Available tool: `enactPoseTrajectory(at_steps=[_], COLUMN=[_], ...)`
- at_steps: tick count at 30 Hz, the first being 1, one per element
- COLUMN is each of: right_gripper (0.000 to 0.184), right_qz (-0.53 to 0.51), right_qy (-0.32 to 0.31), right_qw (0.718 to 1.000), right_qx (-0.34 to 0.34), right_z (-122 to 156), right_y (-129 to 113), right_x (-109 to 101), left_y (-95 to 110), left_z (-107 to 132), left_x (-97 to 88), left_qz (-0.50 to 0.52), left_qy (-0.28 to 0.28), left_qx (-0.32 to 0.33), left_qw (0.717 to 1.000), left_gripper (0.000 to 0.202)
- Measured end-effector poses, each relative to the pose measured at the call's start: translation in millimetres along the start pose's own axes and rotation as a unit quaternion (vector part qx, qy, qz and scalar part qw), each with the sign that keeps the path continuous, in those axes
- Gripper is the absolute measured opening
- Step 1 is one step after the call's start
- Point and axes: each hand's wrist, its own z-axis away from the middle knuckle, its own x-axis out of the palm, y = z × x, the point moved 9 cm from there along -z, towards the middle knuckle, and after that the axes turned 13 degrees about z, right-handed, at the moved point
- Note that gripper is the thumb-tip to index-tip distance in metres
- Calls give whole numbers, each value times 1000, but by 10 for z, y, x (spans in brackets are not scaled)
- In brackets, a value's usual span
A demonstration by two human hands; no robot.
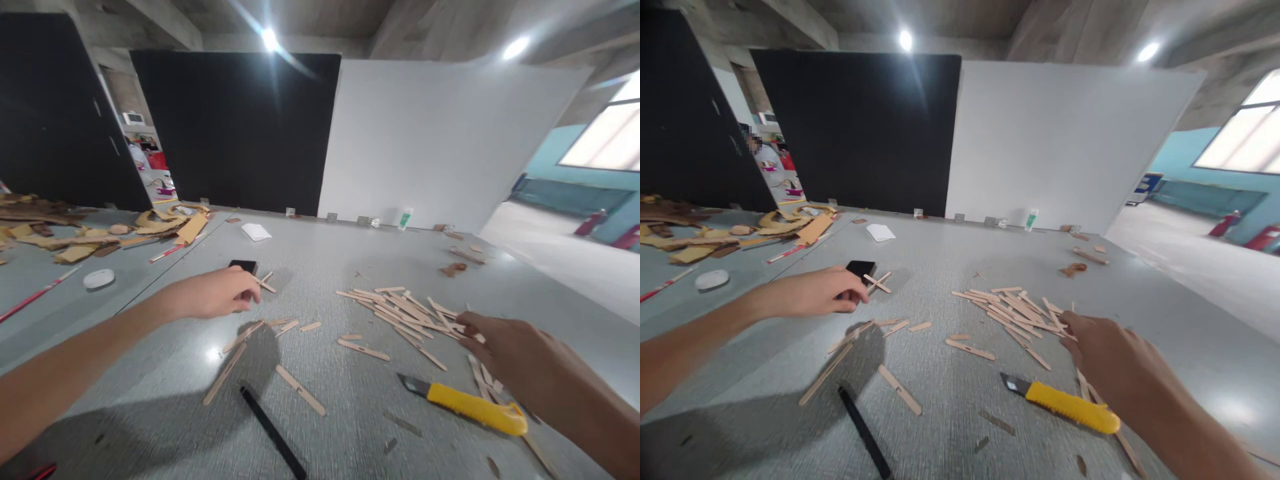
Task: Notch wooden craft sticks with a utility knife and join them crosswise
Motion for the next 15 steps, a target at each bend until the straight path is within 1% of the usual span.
enactPoseTrajectory(at_steps=[2, 3, 6, 8, 10, 12, 15], right_gripper=[24, 27, 33, 33, 34, 34, 33], right_qz=[-7, -15, -44, -62, -76, -84, -92], right_qy=[-29, -36, -52, -65, -72, -76, -78], right_qw=[998, 997, 990, 985, 979, 977, 976], right_qx=[-48, -68, -121, -150, -173, -183, -181], right_z=[-12, -6, 73, 167, 261, 324, 344], right_y=[-147, -243, -590, -815, -988, -1087, -1127], right_x=[138, 200, 368, 459, 515, 545, 549], left_y=[-115, -172, -327, -408, -454, -462, -439], left_z=[17, 23, 11, -19, -51, -82, -116], left_x=[0, -2, 38, 133, 267, 390, 517], left_qz=[-21, -30, -53, -60, -61, -61, -58], left_qy=[-49, -69, -116, -149, -182, -201, -204], left_qx=[-24, -36, -73, -100, -122, -136, -144], left_qw=[998, 997, 989, 982, 974, 968, 966], left_gripper=[16, 16, 30, 35, 36, 37, 38])
